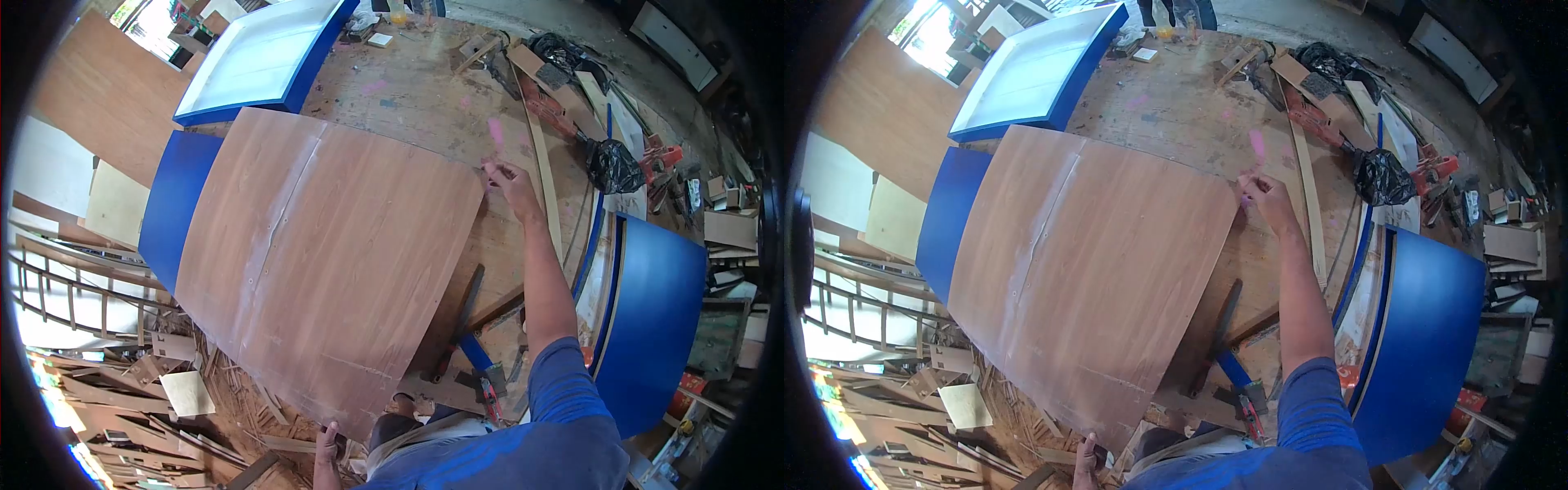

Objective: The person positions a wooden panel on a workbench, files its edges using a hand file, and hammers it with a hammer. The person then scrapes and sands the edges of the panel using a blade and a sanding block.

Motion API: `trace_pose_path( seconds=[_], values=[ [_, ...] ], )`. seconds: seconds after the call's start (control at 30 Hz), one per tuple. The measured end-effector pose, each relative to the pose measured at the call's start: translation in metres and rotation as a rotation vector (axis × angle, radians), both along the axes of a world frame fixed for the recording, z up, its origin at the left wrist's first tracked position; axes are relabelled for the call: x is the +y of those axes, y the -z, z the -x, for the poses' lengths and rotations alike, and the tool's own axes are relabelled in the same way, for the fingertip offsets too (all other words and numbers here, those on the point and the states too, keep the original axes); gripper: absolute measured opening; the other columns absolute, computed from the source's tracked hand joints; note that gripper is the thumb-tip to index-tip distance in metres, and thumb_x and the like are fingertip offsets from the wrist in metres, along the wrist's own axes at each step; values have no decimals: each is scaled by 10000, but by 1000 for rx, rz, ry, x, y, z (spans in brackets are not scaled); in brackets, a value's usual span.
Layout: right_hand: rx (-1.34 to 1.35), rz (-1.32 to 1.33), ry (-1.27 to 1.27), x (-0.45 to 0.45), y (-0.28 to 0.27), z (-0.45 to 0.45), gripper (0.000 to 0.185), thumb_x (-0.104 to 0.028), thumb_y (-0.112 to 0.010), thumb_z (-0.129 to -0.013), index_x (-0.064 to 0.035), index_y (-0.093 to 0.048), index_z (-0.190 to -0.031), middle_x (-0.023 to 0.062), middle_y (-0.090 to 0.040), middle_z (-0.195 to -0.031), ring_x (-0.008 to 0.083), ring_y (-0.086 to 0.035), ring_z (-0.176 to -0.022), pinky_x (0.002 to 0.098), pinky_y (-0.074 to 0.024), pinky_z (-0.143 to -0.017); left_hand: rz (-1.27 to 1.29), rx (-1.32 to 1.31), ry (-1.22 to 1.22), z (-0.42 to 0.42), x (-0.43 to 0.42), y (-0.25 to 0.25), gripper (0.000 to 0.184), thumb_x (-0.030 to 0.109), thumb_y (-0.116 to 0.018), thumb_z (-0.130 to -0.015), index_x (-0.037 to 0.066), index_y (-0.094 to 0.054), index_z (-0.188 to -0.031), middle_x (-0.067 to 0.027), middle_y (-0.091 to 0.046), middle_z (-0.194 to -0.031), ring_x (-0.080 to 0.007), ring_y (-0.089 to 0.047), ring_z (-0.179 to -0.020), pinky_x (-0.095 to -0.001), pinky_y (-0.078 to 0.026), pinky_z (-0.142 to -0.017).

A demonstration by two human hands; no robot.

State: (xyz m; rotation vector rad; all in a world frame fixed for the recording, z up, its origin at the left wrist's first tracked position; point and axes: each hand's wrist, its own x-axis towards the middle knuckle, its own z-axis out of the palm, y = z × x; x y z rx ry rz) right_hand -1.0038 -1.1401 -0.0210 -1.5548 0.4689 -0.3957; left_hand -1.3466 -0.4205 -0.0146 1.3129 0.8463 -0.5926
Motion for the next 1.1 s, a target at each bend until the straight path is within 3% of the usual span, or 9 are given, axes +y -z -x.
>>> trace_pose_path(
  seconds=[0.17, 0.3, 0.37, 0.6, 0.7, 0.9, 0.97, 1.03, 1.1],
  values=[
    [102, 249, 15, 14, -19, 0, 333, -288, -746, -979, 34, -772, -1057, 40, -751, -885, 117, -668, -809, 307, -534, -762, 66, -27, -105, 4, -10, 5, 797, 349, -869, -863, 46, -503, -1503, -105, -620, -1431, -294, -597, -1313, -492, -464, -1143],
    [137, 345, 80, 24, -33, 2, 357, -301, -737, -984, 45, -758, -1069, 51, -752, -902, 111, -665, -831, 313, -536, -778, 299, -138, -222, 12, -19, 28, 756, 420, -850, -875, 63, -544, -1468, -98, -653, -1384, -315, -610, -1297, -516, -467, -1139],
    [176, 231, 95, 26, -36, -3, 372, -313, -731, -992, 43, -753, -1099, 69, -755, -958, 121, -671, -895, 310, -531, -823, 262, -135, -258, 8, -51, 8, 746, 558, -788, -894, 87, -579, -1433, -90, -678, -1334, -344, -621, -1274, -542, -467, -1137],
    [-15, 111, 85, 41, -4, -6, 394, -328, -669, -1037, 37, -736, -1169, 97, -751, -1089, 157, -654, -1046, 320, -499, -944, 347, -207, -410, 3, -78, 24, 793, 657, -710, -896, 103, -561, -1443, -120, -663, -1354, -341, -643, -1248, -537, -538, -1061],
    [-68, 215, 183, 33, 25, -20, 376, -316, -690, -1037, 53, -753, -1074, 2, -663, -924, 117, -584, -870, 293, -482, -798, 277, -223, -422, -5, -91, 3, 805, 655, -700, -902, 100, -538, -1462, -131, -653, -1363, -337, -651, -1238, -538, -550, -1049],
    [-29, 160, 124, 52, -15, -1, 382, -323, -683, -1034, 23, -705, -875, -52, -556, -794, 101, -483, -743, 322, -393, -660, 351, -319, -456, 7, -70, 18, 881, 692, -691, -898, 94, -490, -1514, -127, -629, -1398, -329, -633, -1279, -535, -529, -1090],
    [46, 260, 115, 50, -12, 11, 408, -329, -663, -1035, 72, -737, -1023, 38, -717, -926, 172, -634, -872, 340, -488, -778, 337, -264, -477, 13, -57, 3, 891, 686, -701, -899, 93, -479, -1527, -120, -624, -1415, -328, -627, -1290, -529, -521, -1103],
    [151, 89, 74, 67, -37, 38, 411, -349, -666, -1040, 22, -688, -865, -24, -588, -800, 126, -523, -740, 327, -395, -645, 312, -311, -539, 18, -44, 2, 885, 658, -713, -909, 96, -465, -1546, -121, -619, -1428, -329, -624, -1293, -527, -513, -1114],
    [102, 167, 88, 75, -31, 56, 436, -385, -684, -1034, -20, -627, -801, -43, -493, -782, 100, -440, -692, 326, -320, -597, 304, -336, -565, 16, -35, -9, 874, 628, -720, -922, 98, -452, -1564, -122, -614, -1441, -329, -619, -1298, -528, -505, -1123]
  ],
)
